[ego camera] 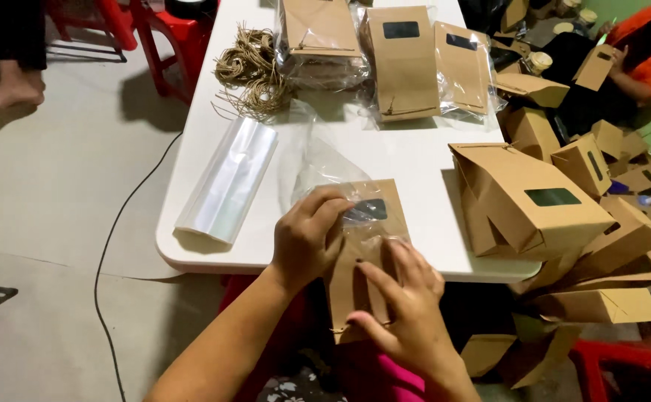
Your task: The person inserts paper bags into plastic sleeves by hand, one at a time.
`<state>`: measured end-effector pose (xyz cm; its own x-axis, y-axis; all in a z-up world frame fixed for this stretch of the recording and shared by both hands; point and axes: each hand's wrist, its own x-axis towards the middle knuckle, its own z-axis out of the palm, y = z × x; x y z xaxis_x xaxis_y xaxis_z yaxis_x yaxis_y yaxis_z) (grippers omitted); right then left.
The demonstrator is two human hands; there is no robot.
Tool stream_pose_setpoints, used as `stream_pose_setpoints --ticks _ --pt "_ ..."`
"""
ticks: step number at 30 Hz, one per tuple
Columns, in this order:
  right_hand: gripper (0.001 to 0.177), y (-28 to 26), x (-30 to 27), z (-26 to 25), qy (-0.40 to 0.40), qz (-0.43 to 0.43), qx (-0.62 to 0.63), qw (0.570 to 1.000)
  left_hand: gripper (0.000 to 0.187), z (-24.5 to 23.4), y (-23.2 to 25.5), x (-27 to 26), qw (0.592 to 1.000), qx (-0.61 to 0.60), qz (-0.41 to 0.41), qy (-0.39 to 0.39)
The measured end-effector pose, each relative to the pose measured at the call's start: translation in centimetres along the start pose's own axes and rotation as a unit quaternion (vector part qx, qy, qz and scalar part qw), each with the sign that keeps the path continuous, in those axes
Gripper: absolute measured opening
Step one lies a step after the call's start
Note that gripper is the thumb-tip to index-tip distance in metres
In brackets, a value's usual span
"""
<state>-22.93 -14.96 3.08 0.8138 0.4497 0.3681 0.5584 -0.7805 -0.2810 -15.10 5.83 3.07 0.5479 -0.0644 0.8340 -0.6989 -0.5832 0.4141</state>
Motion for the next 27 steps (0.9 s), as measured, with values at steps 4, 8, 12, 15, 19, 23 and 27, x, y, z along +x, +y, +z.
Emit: stream_pose_setpoints --ticks 4,8,12,15,19,23,27 --pt "0.086 -0.1 1.5 0.2 -0.074 0.024 0.006 0.997 0.027 1.2 -2.0 0.9 0.999 0.025 0.000 -0.043" --pt "0.069 1.1 3.7 -0.4 -0.011 0.052 0.050 0.997 0.025 2.5 -4.2 3.8 0.997 -0.053 -0.033 -0.032" --pt "0.044 3.9 7.6 -1.0 0.324 0.044 0.174 0.929 0.009 4.3 -6.1 7.5 0.985 -0.114 -0.082 0.099" --pt "0.108 6.1 12.2 -2.2 0.281 0.078 0.186 0.938 0.021 6.4 -6.9 9.5 0.977 -0.162 -0.064 0.124" --pt "0.041 11.5 18.9 -0.1 0.280 0.081 0.134 0.947 0.024 8.5 -8.5 10.4 0.983 -0.154 -0.021 0.099" --pt "0.017 15.9 22.5 3.4 0.347 0.058 0.127 0.927 0.024 10.5 -13.2 8.9 0.990 -0.111 -0.016 0.089" --pt "0.021 16.8 23.6 5.0 0.355 0.031 0.185 0.916 0.022 10.0 -15.0 7.6 0.987 -0.092 -0.087 0.097"
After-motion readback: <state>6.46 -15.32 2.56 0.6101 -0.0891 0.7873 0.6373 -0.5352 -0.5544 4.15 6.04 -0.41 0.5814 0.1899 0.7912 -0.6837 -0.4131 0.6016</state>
